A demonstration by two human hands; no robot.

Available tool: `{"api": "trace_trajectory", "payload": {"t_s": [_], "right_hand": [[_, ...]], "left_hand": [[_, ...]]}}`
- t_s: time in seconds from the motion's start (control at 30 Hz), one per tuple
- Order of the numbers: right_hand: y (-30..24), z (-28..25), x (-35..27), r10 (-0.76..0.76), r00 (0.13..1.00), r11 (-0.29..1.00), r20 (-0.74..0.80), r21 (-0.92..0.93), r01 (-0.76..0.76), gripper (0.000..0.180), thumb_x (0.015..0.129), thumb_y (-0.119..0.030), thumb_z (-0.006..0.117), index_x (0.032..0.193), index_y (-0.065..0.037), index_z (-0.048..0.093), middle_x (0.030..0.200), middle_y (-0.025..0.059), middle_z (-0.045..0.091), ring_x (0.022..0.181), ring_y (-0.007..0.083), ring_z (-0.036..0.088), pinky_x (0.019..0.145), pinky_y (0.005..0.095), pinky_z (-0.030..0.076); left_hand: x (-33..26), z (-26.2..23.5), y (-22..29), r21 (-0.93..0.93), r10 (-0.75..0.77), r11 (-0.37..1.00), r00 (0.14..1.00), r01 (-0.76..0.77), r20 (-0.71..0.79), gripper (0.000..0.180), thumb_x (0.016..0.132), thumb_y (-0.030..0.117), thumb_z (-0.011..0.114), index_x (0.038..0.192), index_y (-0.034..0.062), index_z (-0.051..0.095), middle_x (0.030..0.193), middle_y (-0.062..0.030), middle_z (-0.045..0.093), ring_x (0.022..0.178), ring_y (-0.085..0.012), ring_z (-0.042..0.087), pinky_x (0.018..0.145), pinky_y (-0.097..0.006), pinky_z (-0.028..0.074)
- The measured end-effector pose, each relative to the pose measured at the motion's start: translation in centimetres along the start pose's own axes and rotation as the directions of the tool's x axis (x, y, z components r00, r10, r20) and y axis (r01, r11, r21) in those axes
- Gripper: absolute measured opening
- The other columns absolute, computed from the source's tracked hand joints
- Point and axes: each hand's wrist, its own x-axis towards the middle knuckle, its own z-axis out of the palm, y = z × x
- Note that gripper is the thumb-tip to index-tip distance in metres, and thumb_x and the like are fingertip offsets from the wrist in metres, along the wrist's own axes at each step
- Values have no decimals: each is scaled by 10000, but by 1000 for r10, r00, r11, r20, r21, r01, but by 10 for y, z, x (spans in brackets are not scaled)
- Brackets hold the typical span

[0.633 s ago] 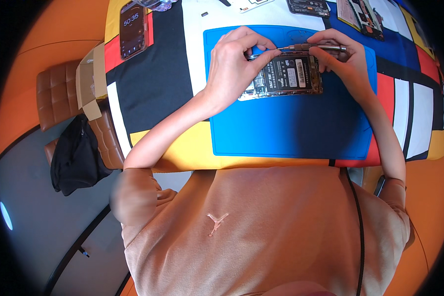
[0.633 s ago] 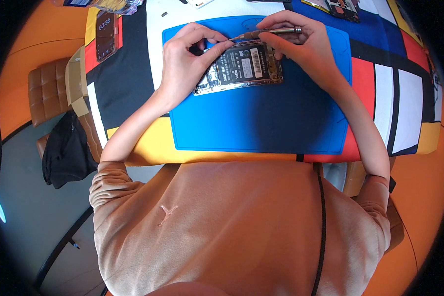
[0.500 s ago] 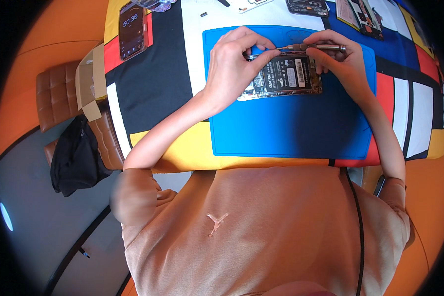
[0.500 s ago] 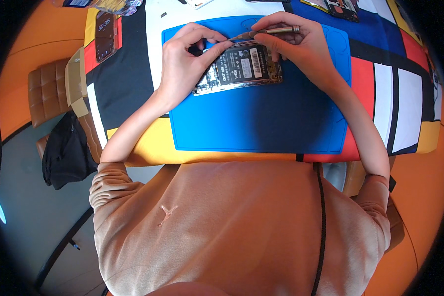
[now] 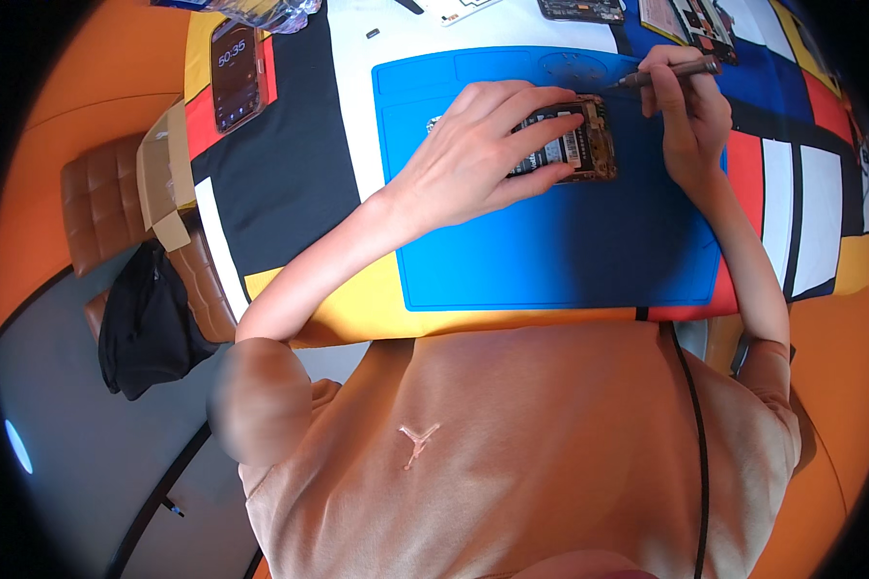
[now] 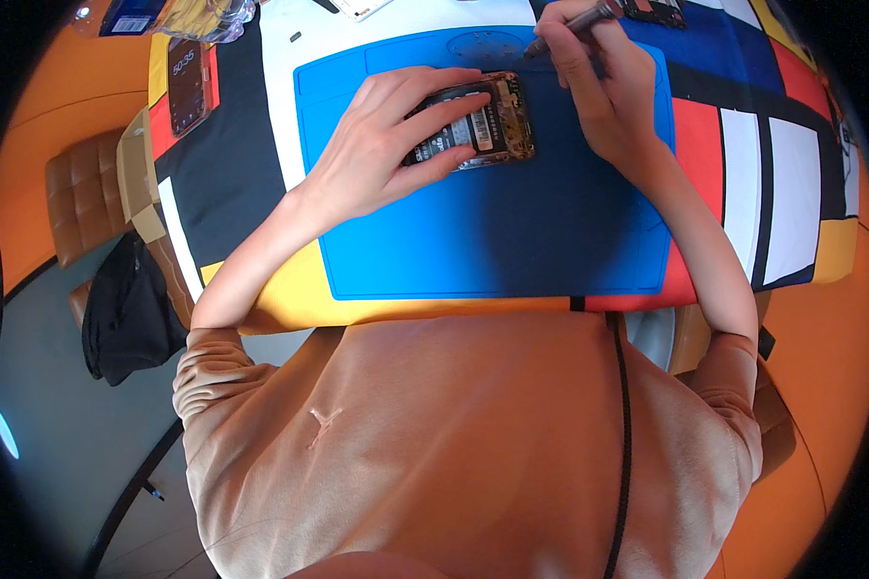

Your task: The person uses a screwdriver to remove screws from a disassembled smartphone motherboard placed on a blue mat. The person repeatedly unscrews and sets aside small screws while stabilizing the board with the other hand.

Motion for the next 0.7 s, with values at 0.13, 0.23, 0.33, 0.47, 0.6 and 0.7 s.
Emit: {"api": "trace_trajectory", "payload": {"t_s": [0.13,0.23,0.33,0.47,0.6,0.7], "right_hand": [[3,0,-2,17,1000,1000,19,-15,-16,163,1058,-116,461,1069,-10,585,921,33,571,692,59,495,621,201,406],[3,0,-2,5,1000,1000,18,-15,-5,166,1058,-114,459,1063,-9,587,935,31,572,692,60,494,622,202,407],[3,0,-2,-18,1000,1000,21,-20,19,169,1058,-114,459,1064,-6,589,946,32,574,692,62,496,624,204,410],[4,0,-2,-28,999,999,22,-17,28,175,1058,-115,461,1068,2,590,963,37,580,693,66,498,626,208,413],[6,1,-3,-17,999,1000,32,-12,18,174,1056,-112,467,1073,6,593,972,38,586,693,67,497,627,209,411],[6,0,-4,-16,999,999,50,-36,18,161,1051,-104,475,1076,3,593,966,36,590,699,71,499,631,211,409]], "left_hand": [[1,0,-1,36,-3,999,1000,3,27,357,863,215,722,1202,114,668,1313,-53,589,1180,-254,549,972,-382,425],[0,0,-1,50,1,999,1000,-3,24,347,866,190,711,1204,122,669,1305,-52,591,1168,-249,549,964,-376,424],[0,0,-1,55,6,998,1000,-7,18,344,867,167,700,1208,126,670,1298,-53,594,1154,-245,550,956,-369,424],[0,0,-1,61,10,998,1000,-11,17,345,870,162,692,1213,126,670,1296,-55,594,1152,-244,548,951,-366,424],[0,0,-2,69,12,998,1000,-13,19,343,874,168,690,1213,120,669,1299,-59,594,1156,-245,547,949,-366,424],[-1,2,-2,67,5,998,1000,-7,27,345,877,165,685,1219,115,666,1317,-63,584,1178,-246,538,970,-371,416]]}}
